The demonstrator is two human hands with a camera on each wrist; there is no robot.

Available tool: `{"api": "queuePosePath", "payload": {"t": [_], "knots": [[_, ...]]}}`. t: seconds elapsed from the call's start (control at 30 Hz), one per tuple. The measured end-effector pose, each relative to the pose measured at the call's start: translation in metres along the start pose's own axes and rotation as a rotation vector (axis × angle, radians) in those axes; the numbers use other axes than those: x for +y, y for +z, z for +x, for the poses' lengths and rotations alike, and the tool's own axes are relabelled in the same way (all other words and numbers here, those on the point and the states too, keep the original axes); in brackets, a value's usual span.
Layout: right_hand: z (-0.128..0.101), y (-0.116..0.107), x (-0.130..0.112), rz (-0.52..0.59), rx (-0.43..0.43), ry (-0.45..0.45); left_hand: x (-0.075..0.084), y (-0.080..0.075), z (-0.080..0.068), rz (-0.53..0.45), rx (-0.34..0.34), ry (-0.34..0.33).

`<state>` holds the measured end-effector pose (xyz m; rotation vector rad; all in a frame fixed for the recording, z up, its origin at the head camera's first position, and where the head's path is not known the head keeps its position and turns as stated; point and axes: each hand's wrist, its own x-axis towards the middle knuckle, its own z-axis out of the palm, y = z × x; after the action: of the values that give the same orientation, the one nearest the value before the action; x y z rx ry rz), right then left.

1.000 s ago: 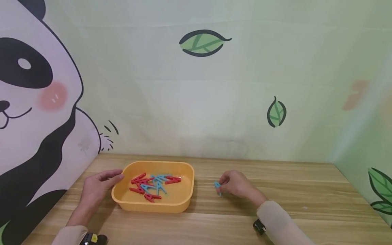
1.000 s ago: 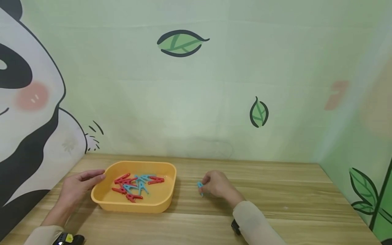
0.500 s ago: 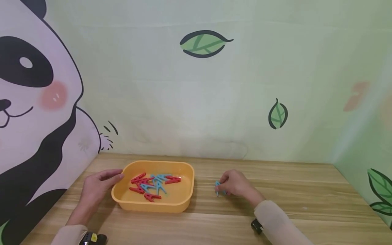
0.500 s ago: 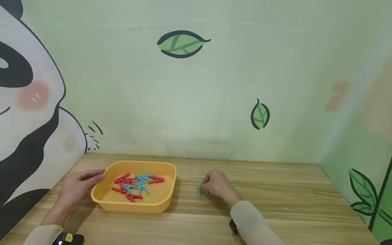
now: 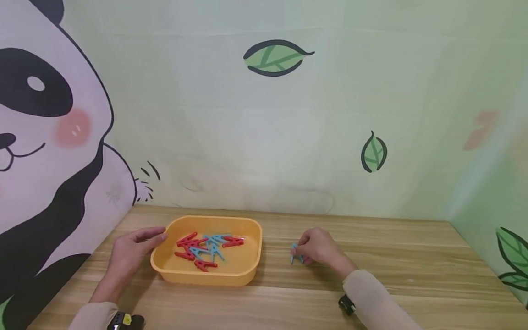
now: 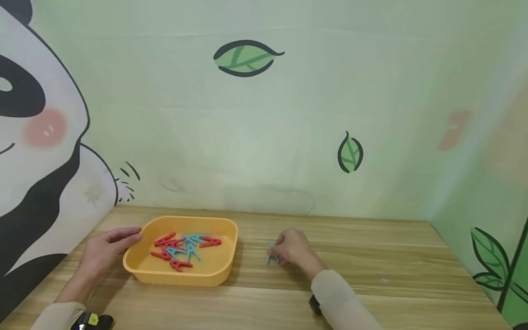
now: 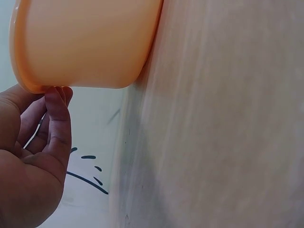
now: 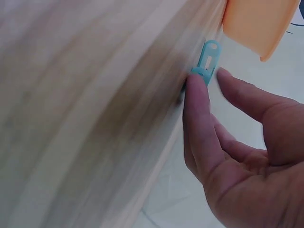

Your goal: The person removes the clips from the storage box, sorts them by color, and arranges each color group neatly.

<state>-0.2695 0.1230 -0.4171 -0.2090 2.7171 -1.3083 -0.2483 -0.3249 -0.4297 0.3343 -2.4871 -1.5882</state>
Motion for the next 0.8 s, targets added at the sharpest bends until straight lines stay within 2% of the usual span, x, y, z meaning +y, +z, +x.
{"api": "queuePosePath", "payload": {"t": [0.1,0.23,0.33,0.47,0.63,0.8], "knots": [[0.0,-0.002,0.001,-0.025,0.015,-0.004,0.0,0.0,0.0,-0.001,0.001,0.004],[0.005,-0.006,-0.003,-0.086,0.091,-0.036,-0.001,0.001,0.001,-0.002,-0.005,-0.003],[0.009,-0.009,-0.01,-0.095,0.151,-0.108,-0.001,0.001,0.001,-0.003,-0.004,-0.007],[0.013,-0.01,-0.024,-0.055,0.186,-0.247,-0.002,0.0,0.001,-0.007,0.006,-0.005],[0.014,-0.006,-0.042,0.015,0.174,-0.404,-0.002,-0.001,0.001,0.003,0.001,0.019],[0.017,0.005,-0.057,0.079,0.132,-0.464,-0.003,-0.001,0.0,0.009,0.005,0.028]]}}
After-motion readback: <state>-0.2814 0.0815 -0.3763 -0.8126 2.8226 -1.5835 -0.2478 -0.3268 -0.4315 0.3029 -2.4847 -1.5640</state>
